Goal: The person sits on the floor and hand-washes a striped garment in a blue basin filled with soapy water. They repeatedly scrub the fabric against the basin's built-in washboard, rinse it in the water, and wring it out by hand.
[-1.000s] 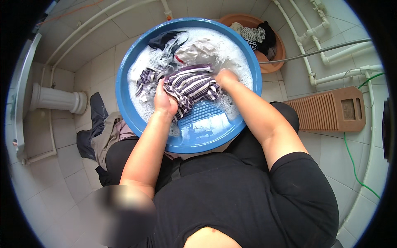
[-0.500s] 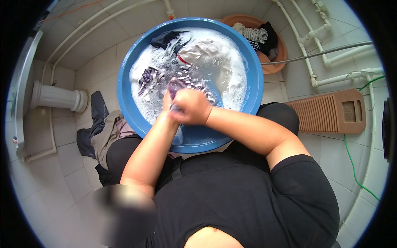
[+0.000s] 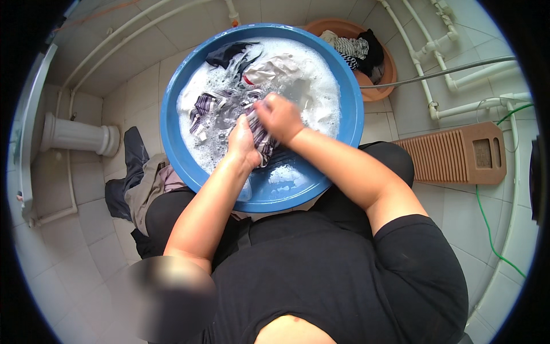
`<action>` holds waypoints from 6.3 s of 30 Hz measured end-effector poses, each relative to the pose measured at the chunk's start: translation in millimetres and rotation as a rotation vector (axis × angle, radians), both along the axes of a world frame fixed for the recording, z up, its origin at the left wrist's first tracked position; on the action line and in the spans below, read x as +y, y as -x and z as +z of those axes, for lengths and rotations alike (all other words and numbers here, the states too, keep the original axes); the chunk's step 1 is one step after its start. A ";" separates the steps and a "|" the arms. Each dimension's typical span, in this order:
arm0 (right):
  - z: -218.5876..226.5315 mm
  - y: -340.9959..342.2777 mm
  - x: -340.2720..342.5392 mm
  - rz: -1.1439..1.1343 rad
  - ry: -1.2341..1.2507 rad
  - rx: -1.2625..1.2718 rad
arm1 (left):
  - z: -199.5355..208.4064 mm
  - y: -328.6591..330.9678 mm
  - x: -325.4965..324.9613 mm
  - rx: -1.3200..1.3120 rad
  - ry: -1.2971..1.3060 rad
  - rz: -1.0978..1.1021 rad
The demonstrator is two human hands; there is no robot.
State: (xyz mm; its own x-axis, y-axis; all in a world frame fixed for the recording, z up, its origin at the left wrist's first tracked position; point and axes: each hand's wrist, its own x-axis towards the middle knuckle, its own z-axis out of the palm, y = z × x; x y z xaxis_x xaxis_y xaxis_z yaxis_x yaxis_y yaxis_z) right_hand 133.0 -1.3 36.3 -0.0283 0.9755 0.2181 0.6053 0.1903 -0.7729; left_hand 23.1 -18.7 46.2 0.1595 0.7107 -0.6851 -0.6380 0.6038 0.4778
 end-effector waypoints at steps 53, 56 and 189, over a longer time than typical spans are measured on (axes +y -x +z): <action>19.4 -67.4 38.5 0.500 0.654 0.222 | 12.6 54.1 21.7 -0.363 -0.520 -0.140; 0.4 -65.7 39.1 0.618 0.681 0.144 | 13.0 61.0 26.6 -0.486 -0.449 0.050; -6.0 -53.9 36.9 0.220 0.573 -0.497 | -13.2 56.2 25.7 1.807 -0.515 -0.829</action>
